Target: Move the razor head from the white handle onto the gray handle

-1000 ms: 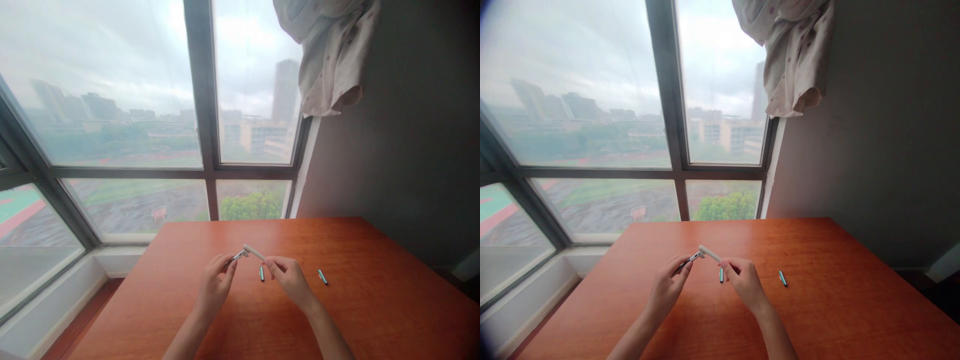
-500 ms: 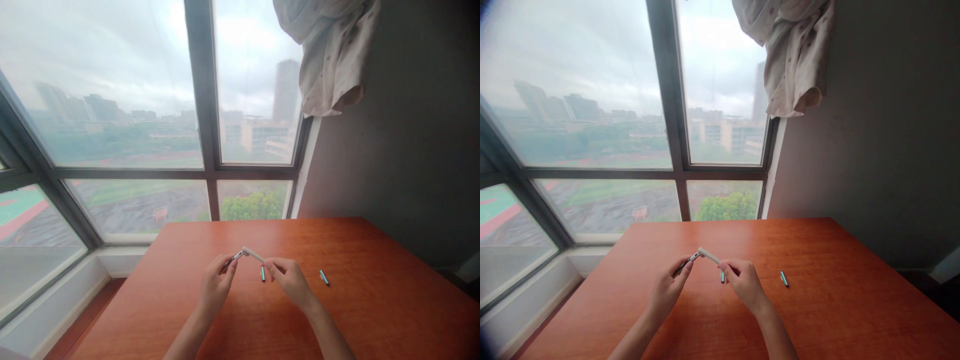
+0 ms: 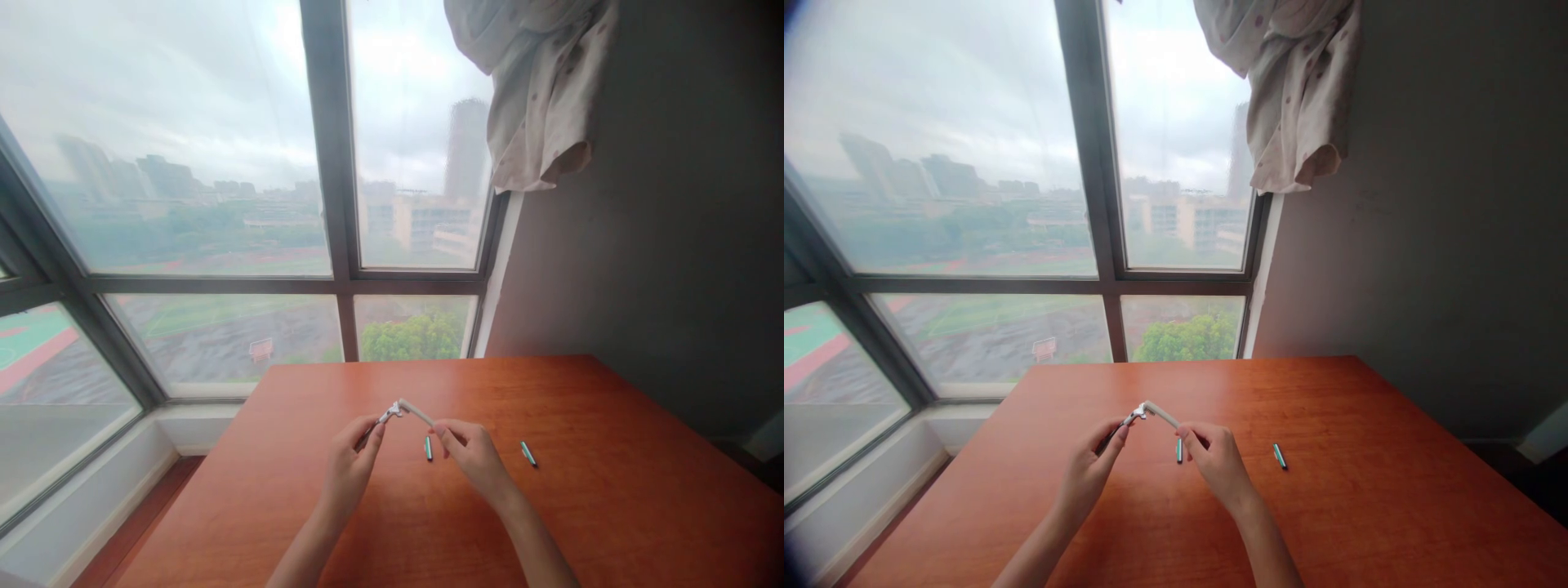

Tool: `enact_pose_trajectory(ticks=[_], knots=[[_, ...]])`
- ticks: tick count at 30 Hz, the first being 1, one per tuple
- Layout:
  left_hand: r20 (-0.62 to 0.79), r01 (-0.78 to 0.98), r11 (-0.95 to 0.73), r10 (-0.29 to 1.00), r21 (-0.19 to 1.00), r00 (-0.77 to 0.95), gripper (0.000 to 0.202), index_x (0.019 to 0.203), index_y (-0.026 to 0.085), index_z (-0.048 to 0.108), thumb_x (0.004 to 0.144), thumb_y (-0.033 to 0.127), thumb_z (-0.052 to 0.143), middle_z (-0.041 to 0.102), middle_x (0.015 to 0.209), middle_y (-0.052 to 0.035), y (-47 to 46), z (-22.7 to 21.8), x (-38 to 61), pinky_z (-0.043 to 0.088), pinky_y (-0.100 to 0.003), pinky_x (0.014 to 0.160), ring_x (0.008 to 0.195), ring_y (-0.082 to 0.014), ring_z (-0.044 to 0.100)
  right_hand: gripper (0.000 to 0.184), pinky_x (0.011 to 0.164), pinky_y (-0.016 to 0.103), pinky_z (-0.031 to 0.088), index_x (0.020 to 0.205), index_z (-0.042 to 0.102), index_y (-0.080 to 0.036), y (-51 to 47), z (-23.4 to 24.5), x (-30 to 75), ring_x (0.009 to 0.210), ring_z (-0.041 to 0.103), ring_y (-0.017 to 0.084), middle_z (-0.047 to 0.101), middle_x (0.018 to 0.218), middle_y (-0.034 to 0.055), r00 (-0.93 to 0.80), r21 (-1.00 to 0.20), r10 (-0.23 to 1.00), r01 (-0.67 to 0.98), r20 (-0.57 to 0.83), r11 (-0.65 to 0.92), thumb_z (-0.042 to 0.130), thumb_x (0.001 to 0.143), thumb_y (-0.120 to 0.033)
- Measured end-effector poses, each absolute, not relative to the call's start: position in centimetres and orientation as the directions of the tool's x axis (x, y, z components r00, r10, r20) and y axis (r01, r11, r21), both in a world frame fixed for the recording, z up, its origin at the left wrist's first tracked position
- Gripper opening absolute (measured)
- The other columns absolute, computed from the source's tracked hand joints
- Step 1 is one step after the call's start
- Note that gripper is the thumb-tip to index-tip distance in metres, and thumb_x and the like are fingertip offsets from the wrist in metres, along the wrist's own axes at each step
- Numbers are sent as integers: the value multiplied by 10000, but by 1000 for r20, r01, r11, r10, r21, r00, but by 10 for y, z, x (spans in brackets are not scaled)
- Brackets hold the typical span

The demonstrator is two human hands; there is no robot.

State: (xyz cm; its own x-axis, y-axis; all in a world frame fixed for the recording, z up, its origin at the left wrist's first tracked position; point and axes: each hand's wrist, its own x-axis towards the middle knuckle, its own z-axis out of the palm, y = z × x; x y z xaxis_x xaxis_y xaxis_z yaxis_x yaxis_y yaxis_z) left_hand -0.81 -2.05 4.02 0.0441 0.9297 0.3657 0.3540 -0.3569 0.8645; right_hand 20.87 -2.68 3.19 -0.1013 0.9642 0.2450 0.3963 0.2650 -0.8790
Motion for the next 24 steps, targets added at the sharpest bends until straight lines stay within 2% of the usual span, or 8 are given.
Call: enact_pose_trajectory(ticks=[4,10,24], knots=[[356,328,-347,934,879,33,353,965,155,728,852,446,565,685,744,-47,-20,39,-9,461,-228,582,675,-182,604,475,505,209,337,808,736,-143,-27,32,209,544,510,129,555,556,-7,-95,-883,964,387,247,265,450,903,-511],[351,320,-331,937,888,-3,394,956,158,734,844,490,553,609,637,-10,-20,40,-10,423,-219,537,595,-157,545,514,488,206,334,771,741,-141,-27,32,208,529,518,127,573,548,-2,-125,-883,960,376,252,281,440,902,-537],[297,286,-280,955,916,-17,432,990,160,734,838,515,541,597,650,-20,-21,44,-11,447,-236,577,631,-170,547,454,501,207,320,736,712,-148,-28,31,207,529,506,122,554,546,-12,-142,-871,953,388,267,302,457,916,-476]])
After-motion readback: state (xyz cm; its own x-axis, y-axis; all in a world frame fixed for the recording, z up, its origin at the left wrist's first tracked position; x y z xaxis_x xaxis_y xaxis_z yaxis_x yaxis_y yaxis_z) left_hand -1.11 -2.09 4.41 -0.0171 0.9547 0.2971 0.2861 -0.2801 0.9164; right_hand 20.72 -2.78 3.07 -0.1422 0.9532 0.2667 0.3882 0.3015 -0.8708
